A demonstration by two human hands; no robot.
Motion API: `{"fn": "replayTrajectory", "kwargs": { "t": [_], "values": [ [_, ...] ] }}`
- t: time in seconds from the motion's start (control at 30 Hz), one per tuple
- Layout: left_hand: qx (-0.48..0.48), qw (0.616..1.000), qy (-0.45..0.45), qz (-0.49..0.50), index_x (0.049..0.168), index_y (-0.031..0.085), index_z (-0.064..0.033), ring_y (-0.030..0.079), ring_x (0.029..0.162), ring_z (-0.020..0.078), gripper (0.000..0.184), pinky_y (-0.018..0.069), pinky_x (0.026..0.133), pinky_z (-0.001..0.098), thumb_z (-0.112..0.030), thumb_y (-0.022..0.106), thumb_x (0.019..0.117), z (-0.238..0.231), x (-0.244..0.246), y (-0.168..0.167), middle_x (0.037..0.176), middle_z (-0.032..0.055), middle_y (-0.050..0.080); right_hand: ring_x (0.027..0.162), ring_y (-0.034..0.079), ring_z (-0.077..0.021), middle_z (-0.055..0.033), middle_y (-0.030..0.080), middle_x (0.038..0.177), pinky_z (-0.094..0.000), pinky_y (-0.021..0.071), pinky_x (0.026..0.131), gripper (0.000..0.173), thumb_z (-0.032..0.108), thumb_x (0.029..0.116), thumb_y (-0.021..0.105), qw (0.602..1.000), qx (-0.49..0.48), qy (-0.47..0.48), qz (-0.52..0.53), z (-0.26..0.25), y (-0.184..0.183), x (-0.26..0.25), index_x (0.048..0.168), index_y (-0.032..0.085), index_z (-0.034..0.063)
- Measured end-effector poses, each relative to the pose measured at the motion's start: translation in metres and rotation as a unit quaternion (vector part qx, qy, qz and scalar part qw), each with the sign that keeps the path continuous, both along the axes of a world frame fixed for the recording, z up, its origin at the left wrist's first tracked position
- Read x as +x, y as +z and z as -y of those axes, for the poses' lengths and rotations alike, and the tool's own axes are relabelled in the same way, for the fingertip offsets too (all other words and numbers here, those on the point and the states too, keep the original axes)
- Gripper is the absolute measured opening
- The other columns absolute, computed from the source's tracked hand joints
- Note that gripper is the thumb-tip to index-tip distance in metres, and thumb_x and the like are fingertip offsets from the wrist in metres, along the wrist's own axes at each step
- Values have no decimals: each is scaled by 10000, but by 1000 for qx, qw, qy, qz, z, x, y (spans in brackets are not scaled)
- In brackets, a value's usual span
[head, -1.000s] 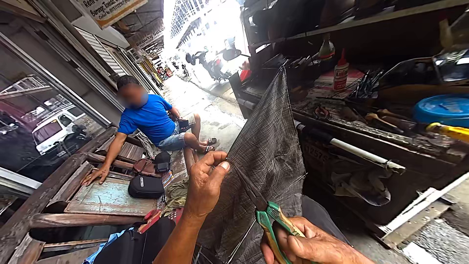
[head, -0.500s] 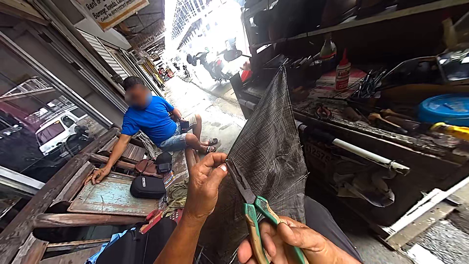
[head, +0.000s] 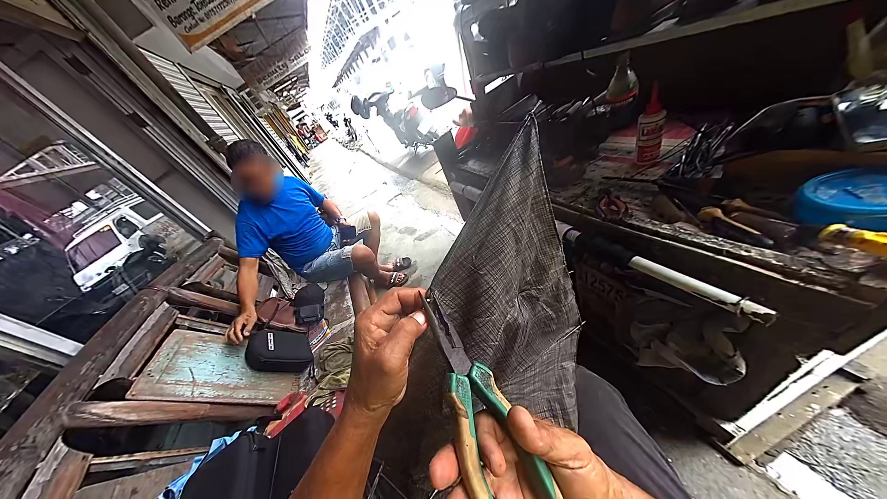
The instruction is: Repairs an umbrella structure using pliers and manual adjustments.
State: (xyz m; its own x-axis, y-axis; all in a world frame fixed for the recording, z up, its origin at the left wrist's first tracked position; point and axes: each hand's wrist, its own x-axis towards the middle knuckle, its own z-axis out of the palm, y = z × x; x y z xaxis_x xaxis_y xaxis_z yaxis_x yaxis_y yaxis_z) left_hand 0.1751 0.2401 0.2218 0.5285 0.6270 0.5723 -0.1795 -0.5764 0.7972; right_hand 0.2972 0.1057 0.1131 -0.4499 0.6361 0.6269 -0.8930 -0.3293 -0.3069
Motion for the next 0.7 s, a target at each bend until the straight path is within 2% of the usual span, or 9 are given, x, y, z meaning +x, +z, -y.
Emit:
{"fn": "replayTrajectory", "kwargs": {
  "t": [0.2, 0.33, 0.43, 0.5, 0.57, 0.63, 0.7],
  "values": [
    [-1, 1000, 8, -2, 960, 693, 16, 666, 857, 105, 218, 565, 809, 274, 24, 480, 915, 1, 1, -1, 900, 60, 694, 1135, 691, -304, -155, 640, 1350, -465, 588, 928, 392, 487, 1043, 526, 1000, -15, -4, -13, 1, 0, -3, 1070, 683, 129],
    [-5, 1000, 12, -2, 954, 695, 2, 671, 861, 106, 212, 570, 812, 286, 22, 488, 913, 1, 3, -2, 901, 54, 699, 1132, 689, -301, -142, 633, 1356, -463, 590, 918, 395, 507, 1028, 542, 999, -11, 11, -40, 1, -1, -4, 1086, 678, 140],
    [-2, 1000, 28, -9, 974, 711, -17, 670, 852, 95, 209, 579, 804, 302, 10, 516, 902, 3, 6, -3, 918, 32, 701, 1180, 680, -322, -135, 628, 1400, -489, 589, 933, 453, 553, 1005, 546, 998, -26, 22, -46, 5, 1, -4, 1149, 708, 155],
    [-4, 999, 38, -14, 992, 710, -8, 658, 831, 93, 207, 570, 763, 297, -1, 523, 904, 4, 6, -4, 914, 39, 695, 1185, 676, -333, -142, 641, 1383, -507, 583, 950, 521, 566, 991, 547, 997, -48, 28, -45, 8, 4, -3, 1256, 706, 146],
    [7, 999, 39, -20, 1005, 696, 17, 644, 801, 79, 201, 558, 718, 272, 6, 517, 915, 5, 6, -3, 907, 47, 685, 1158, 692, -328, -150, 657, 1355, -502, 592, 936, 568, 577, 982, 546, 996, -67, 29, -42, 10, 8, -3, 1275, 703, 117],
    [19, 999, 44, -25, 1003, 685, 46, 637, 781, 72, 193, 547, 690, 254, 19, 513, 918, 7, 6, -1, 893, 66, 683, 1104, 710, -305, -148, 681, 1297, -477, 604, 907, 554, 555, 981, 564, 995, -74, 40, -51, 9, 9, -3, 1222, 726, 83],
    [30, 998, 50, -27, 1001, 681, 69, 626, 763, 76, 186, 538, 670, 248, 35, 517, 920, 9, 7, 1, 882, 85, 675, 982, 722, -241, -113, 706, 1156, -394, 614, 817, 502, 537, 970, 602, 993, -89, 55, -55, 8, 12, -4, 1111, 741, 76]
  ]
}}
